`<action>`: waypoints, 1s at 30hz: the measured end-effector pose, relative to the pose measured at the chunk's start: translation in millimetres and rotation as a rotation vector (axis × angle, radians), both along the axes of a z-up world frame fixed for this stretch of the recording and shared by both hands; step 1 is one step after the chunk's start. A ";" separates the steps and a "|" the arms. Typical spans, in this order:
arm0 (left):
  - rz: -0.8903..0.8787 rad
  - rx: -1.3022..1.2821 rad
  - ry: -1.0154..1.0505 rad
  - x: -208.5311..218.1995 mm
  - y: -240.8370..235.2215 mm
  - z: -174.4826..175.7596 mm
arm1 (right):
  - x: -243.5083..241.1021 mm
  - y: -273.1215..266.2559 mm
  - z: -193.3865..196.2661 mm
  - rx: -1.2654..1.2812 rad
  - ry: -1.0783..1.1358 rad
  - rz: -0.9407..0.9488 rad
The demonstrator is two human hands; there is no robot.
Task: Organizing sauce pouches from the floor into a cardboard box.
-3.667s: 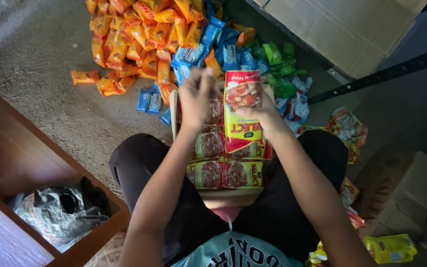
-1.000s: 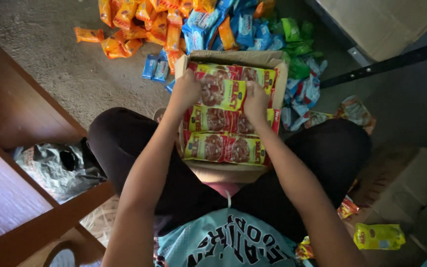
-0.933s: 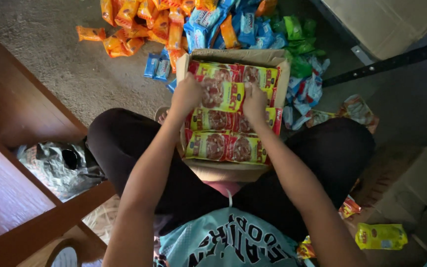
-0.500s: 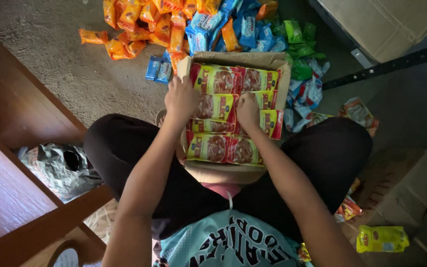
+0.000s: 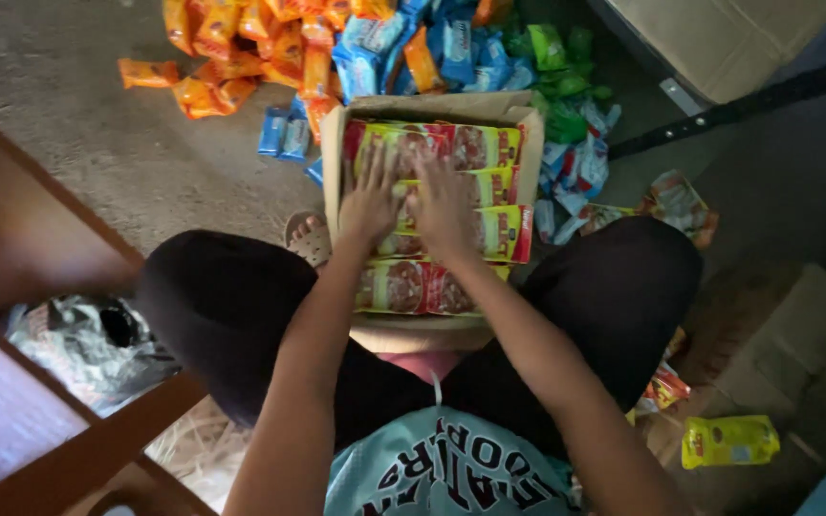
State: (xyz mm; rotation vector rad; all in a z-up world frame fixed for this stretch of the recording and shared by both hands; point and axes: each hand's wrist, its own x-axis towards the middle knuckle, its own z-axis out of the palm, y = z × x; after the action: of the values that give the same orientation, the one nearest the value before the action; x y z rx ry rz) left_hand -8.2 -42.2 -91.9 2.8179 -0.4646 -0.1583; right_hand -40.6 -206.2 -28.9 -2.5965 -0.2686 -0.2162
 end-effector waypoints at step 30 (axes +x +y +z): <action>0.093 -0.366 -0.181 35.7 -6.4 119.4 | 73.8 -17.5 62.2 0.397 -0.370 0.086</action>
State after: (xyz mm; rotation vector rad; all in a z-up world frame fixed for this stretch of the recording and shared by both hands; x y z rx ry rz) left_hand 27.5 -48.6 27.6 2.4946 -0.3580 0.1855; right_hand 33.2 -223.6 33.3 -2.1354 -0.4190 -0.6515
